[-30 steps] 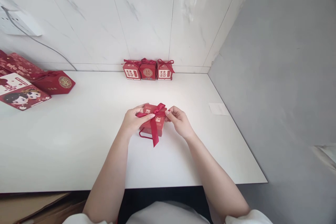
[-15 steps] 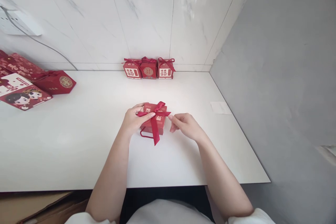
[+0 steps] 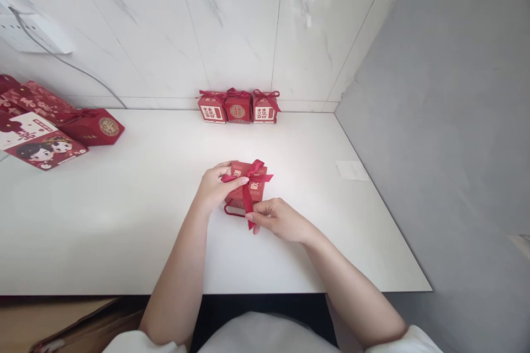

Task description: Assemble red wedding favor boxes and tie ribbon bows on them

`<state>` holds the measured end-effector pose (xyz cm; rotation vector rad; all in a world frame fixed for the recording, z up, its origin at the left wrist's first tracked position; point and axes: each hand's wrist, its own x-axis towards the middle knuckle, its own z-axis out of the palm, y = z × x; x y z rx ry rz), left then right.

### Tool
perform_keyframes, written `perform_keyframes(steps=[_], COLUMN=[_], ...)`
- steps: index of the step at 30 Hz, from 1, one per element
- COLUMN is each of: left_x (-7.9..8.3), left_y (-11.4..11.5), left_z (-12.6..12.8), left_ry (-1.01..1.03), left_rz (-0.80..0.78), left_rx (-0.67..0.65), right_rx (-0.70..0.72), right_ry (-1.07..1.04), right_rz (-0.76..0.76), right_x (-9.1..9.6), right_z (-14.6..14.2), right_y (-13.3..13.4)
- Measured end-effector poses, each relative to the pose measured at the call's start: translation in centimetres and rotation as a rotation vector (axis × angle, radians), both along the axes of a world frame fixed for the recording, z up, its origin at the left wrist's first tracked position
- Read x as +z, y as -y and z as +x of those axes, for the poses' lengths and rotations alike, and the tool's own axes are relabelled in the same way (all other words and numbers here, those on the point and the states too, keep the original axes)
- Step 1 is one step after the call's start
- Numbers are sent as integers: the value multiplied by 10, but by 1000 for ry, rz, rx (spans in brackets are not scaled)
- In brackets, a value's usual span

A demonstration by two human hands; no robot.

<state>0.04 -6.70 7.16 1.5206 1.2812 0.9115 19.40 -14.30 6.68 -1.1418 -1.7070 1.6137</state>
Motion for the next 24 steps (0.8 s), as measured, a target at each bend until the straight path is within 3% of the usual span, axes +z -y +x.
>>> perform_keyframes(steps=[12,17,18,19,22,24], left_x=[4,8,8,9,11,12], left_y=[-1,1,2,4,8,10], left_z=[4,3,3,3,4,5], left_ry=[-19,41,69,97,179,203], left_rz=[-31,-64,-83,-109,-164,-136], left_rx=[-25,-223,-271,-313,-357,-341], right_rx=[189,369,349,259,-291,-533], right_ry=[60,-38,-65,-95,-227,-261], right_rz=[42,-32,-56,-49,128,238], right_x=[0,19,21,21,15,9], right_z=[3,34,42,49,59,57], right_y=[-1,-2,-3,-4,-12,-19])
